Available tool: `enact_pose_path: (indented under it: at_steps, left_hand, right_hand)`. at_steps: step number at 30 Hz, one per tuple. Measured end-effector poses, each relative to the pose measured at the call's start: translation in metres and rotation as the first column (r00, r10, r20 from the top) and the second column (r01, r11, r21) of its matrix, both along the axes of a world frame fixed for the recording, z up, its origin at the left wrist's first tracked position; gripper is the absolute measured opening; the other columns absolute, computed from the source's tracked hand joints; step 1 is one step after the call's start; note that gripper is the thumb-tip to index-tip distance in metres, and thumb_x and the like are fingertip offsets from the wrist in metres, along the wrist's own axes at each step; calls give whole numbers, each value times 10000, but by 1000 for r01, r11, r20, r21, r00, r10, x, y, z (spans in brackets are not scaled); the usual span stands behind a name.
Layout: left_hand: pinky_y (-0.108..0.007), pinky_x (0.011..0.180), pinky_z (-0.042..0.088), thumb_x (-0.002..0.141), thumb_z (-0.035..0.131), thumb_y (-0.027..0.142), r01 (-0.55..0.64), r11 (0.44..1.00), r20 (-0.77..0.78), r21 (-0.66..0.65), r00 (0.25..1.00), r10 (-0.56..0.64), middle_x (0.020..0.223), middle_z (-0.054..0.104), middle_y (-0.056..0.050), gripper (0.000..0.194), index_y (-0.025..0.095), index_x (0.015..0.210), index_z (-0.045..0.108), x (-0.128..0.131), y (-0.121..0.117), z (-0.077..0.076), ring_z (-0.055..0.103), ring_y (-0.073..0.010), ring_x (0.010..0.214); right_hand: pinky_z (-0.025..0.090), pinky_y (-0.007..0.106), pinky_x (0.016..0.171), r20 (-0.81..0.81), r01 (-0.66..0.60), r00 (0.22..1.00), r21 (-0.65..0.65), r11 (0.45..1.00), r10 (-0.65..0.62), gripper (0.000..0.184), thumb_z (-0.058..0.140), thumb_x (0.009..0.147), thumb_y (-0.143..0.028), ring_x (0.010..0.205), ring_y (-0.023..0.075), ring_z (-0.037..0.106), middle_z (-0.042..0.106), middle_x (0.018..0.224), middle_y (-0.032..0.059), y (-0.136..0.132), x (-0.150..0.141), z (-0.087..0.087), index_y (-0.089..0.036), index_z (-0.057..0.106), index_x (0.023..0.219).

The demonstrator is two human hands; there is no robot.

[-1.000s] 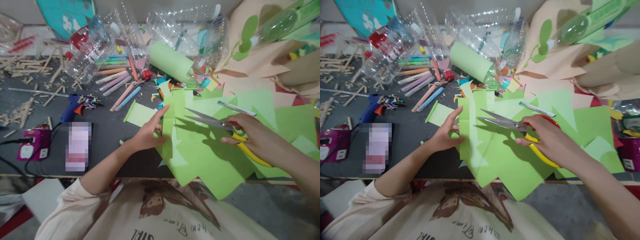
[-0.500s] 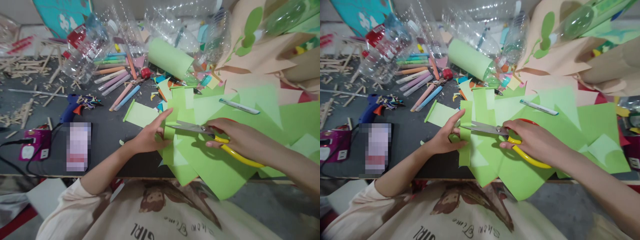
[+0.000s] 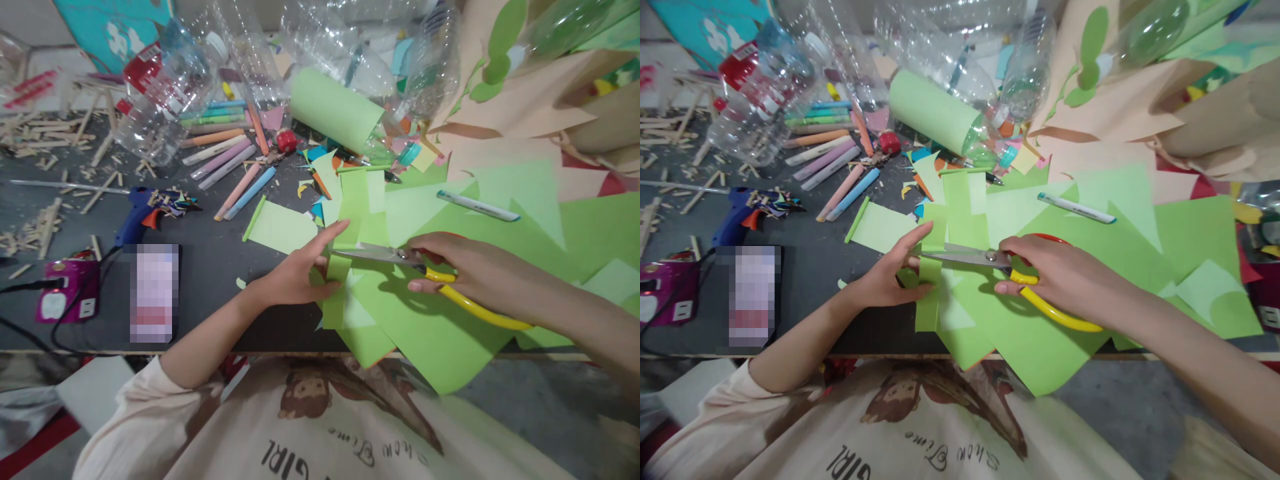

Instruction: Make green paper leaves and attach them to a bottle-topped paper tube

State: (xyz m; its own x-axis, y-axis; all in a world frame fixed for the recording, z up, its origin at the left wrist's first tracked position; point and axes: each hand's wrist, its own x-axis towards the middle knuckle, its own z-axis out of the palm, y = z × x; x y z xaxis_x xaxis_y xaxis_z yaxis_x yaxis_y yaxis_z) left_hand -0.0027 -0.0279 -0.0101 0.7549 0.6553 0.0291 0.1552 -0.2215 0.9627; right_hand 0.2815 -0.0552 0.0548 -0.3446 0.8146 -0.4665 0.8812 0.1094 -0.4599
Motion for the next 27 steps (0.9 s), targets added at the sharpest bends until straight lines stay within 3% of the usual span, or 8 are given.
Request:
enact_pose_path:
  at_steps: [6, 14, 20, 27]
  left_hand:
    - [-264, 667, 567, 881, 606, 316, -11, 1000, -15, -11, 1000, 11, 1619, 221, -119, 815, 362, 1549, 142, 0, 0, 2, 581, -92, 772]
    - [-240, 678, 552, 896, 583, 248, 5, 1000, 20, 15, 1000, -6, 1628, 211, -117, 822, 396, 1548, 105, 0, -1, 3, 604, -79, 760]
    - [-257, 707, 560, 894, 587, 278, -3, 1000, 0, 24, 1000, 3, 1618, 229, -116, 810, 370, 1550, 120, 0, 0, 3, 627, -121, 854]
    - [-254, 627, 542, 908, 581, 348, -1, 1000, 7, 19, 1000, 1, 1605, 235, -111, 784, 405, 1541, 122, 0, -1, 1, 553, -75, 712]
  right_hand:
    - [462, 356, 631, -17, -13, 1000, -3, 1000, 13, 586, 474, 822, -745, 782, 285, 632, 680, 905, 99, 0, 0, -2, -230, 634, 1053]
    - [459, 358, 635, -24, -20, 1000, -26, 999, 19, 542, 469, 843, -730, 798, 287, 631, 671, 917, 90, -1, -1, -1, -232, 606, 1009]
    - [441, 349, 612, -33, -32, 999, 2, 999, 32, 534, 447, 854, -735, 781, 287, 629, 659, 884, 88, -2, -2, 0, -238, 594, 983]
    - [434, 344, 604, -27, -39, 999, 10, 999, 39, 529, 440, 862, -727, 756, 277, 622, 659, 874, 87, -1, -2, 1, -236, 595, 985]
